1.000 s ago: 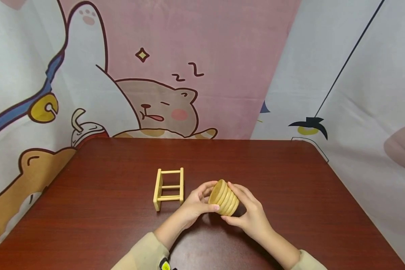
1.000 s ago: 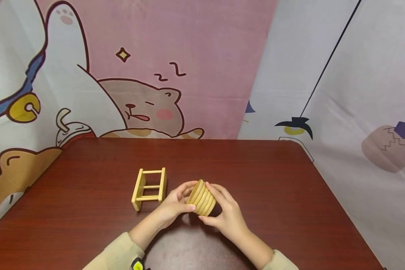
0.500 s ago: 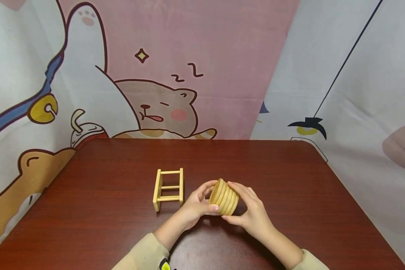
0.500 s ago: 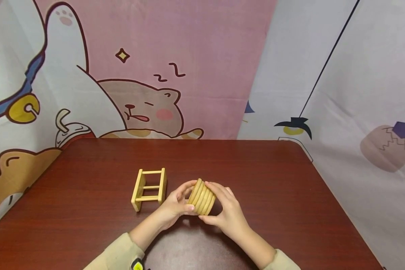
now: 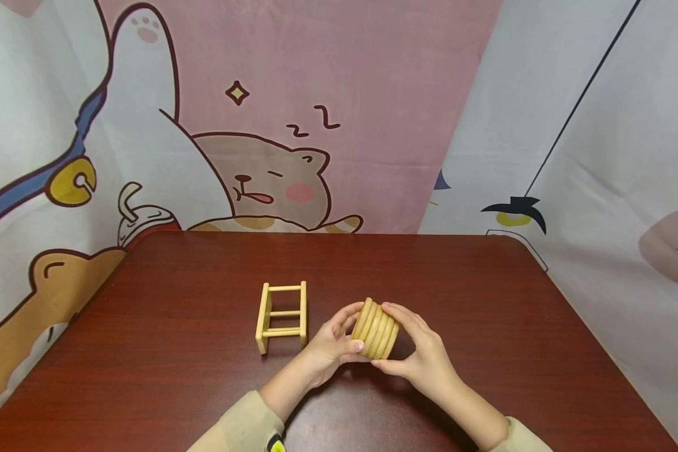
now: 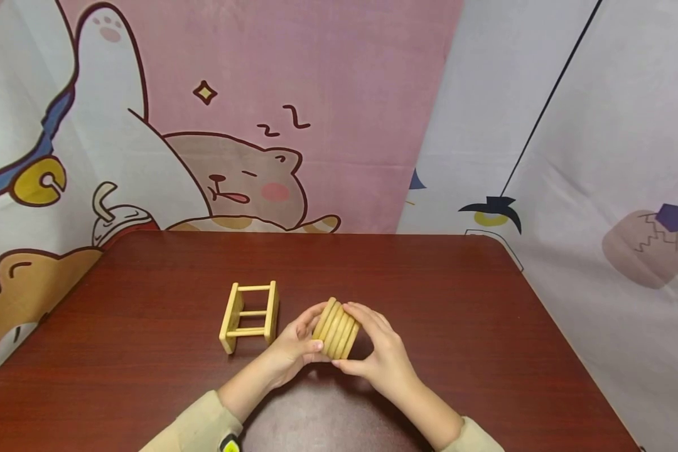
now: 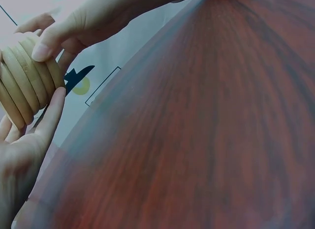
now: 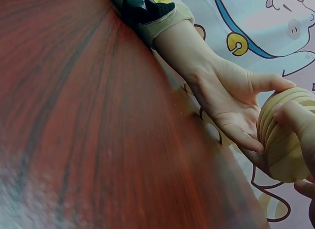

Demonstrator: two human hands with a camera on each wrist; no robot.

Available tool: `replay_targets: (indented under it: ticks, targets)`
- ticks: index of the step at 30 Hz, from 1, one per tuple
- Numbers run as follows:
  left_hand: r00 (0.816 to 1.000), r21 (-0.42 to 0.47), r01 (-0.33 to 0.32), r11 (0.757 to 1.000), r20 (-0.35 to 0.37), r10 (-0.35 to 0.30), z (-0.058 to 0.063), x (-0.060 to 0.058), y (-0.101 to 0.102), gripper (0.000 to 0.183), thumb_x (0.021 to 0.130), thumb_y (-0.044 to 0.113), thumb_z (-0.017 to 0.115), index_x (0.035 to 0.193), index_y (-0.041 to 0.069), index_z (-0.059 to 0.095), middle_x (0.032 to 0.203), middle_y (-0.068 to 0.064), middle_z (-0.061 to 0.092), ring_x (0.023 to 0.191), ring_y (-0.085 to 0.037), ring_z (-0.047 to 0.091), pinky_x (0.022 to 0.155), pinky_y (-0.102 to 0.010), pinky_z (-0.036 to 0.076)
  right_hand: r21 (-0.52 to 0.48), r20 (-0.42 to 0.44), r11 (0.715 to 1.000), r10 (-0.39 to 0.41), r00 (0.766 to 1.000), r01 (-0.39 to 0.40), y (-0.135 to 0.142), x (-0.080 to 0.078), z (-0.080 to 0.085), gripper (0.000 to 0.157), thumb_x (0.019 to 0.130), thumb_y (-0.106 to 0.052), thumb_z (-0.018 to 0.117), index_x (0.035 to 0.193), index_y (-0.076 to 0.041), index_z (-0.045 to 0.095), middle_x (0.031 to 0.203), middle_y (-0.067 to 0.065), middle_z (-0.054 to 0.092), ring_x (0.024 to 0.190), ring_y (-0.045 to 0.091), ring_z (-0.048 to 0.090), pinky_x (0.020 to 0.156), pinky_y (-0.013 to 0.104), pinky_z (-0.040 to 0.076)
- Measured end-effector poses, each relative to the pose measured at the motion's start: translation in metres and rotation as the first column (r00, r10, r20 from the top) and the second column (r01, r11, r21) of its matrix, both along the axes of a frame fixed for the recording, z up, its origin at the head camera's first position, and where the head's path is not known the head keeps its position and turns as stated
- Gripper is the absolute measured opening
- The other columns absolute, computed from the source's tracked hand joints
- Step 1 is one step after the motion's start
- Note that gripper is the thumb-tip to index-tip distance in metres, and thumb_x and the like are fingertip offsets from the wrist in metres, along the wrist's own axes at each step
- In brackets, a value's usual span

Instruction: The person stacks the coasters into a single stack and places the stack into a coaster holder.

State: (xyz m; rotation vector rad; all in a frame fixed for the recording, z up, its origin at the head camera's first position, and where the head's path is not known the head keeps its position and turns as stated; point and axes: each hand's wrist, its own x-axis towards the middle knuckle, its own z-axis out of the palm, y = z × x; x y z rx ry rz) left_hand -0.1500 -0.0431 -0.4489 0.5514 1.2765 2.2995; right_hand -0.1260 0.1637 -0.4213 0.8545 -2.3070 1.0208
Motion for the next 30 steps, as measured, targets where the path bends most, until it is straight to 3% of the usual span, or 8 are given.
replay_targets:
  ticks: [7, 13, 19, 30]
  targets:
    - [0.999, -0.034, -0.016, 0.999, -0.051, 0.015, 0.0006, -0.0018, 0.0001, 0.075, 0.08, 0.006, 0.073, 0.142, 0.009, 0.031, 0.137, -0.014, 0.039, 0.109, -0.032, 0.056, 0.083, -0.048, 0.05, 0.003, 0.038, 1.0, 0.021, 0.999, -0.021, 0.0, 0.002, 0.002, 0.091, 0.059, -0.016, 0.09, 0.139, -0.016, 0.048, 0.137, 0.009, 0.051, 0.12, 0.026, 0.05, 0.091, 0.037, 0.047]
    - [0.984, -0.06, -0.024, 0.998, -0.18, 0.013, -0.002, -0.0048, -0.0016, 0.089, 0.081, 0.016, 0.078, 0.152, 0.016, 0.023, 0.129, -0.015, 0.044, 0.105, -0.032, 0.059, 0.08, -0.041, 0.052, -0.008, 0.049, 0.998, 0.062, 0.997, -0.062, 0.0018, 0.0019, 0.003, 0.087, 0.06, -0.015, 0.088, 0.137, -0.014, 0.049, 0.138, 0.008, 0.05, 0.119, 0.024, 0.051, 0.091, 0.031, 0.046]
    - [0.963, -0.101, -0.035, 0.994, -0.27, 0.006, -0.0011, -0.0032, -0.0019, 0.083, 0.083, 0.012, 0.075, 0.15, 0.015, 0.026, 0.123, -0.018, 0.048, 0.1, -0.031, 0.061, 0.078, -0.038, 0.052, -0.017, 0.054, 0.993, 0.12, 0.991, -0.119, 0.0046, 0.0009, 0.0014, 0.08, 0.062, -0.012, 0.086, 0.133, -0.011, 0.05, 0.139, 0.008, 0.049, 0.12, 0.027, 0.051, 0.091, 0.029, 0.046]
    - [0.957, -0.065, 0.009, 0.998, -0.29, -0.028, 0.0004, -0.0015, -0.0007, 0.074, 0.081, -0.005, 0.07, 0.139, 0.012, 0.027, 0.132, -0.023, 0.044, 0.094, -0.029, 0.064, 0.074, -0.035, 0.053, 0.003, 0.0, 0.989, 0.146, 0.989, -0.146, 0.006, -0.0014, 0.0003, 0.081, 0.06, -0.014, 0.086, 0.135, -0.014, 0.052, 0.14, 0.009, 0.049, 0.12, 0.028, 0.052, 0.093, 0.034, 0.045]
